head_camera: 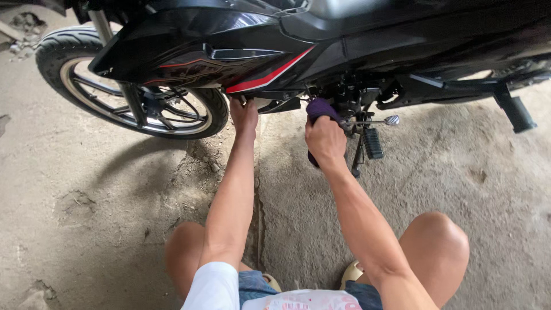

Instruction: The person removes a plastic side panel from a motorcycle and uses a screwdriver to adjust a component near the engine.

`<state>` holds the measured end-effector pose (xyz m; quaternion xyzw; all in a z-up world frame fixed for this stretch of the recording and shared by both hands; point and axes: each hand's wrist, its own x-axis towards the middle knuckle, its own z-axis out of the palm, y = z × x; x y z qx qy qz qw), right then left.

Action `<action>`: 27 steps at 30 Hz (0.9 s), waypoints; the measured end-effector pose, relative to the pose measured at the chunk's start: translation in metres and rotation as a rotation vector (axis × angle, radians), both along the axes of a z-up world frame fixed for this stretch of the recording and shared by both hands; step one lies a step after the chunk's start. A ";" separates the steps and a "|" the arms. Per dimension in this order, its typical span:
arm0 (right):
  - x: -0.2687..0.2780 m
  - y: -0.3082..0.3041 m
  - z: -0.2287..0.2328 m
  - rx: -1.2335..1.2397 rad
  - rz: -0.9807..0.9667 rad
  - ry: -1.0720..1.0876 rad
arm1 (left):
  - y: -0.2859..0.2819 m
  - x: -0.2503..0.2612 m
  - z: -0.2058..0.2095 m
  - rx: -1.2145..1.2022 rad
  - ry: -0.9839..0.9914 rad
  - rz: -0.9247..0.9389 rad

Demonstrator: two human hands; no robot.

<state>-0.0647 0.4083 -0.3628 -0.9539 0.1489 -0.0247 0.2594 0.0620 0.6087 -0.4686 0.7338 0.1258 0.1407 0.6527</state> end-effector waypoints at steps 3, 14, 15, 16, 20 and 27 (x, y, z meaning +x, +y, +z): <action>-0.007 0.011 0.011 -0.007 0.006 -0.049 | 0.000 0.001 -0.012 0.097 0.122 0.027; -0.020 0.008 -0.044 0.495 0.041 -0.555 | -0.103 -0.038 0.041 -0.399 0.246 -0.386; -0.019 0.004 -0.044 0.491 0.031 -0.562 | -0.103 -0.033 0.042 -0.412 0.316 -0.444; -0.020 0.001 -0.046 0.540 -0.025 -0.505 | -0.103 -0.030 0.040 -0.410 0.318 -0.452; -0.042 -0.025 -0.070 1.044 -0.104 -0.410 | -0.103 -0.024 0.030 -0.312 0.268 -0.472; -0.045 -0.069 -0.130 1.453 -0.499 -0.322 | -0.119 -0.020 0.010 -0.364 0.188 -0.428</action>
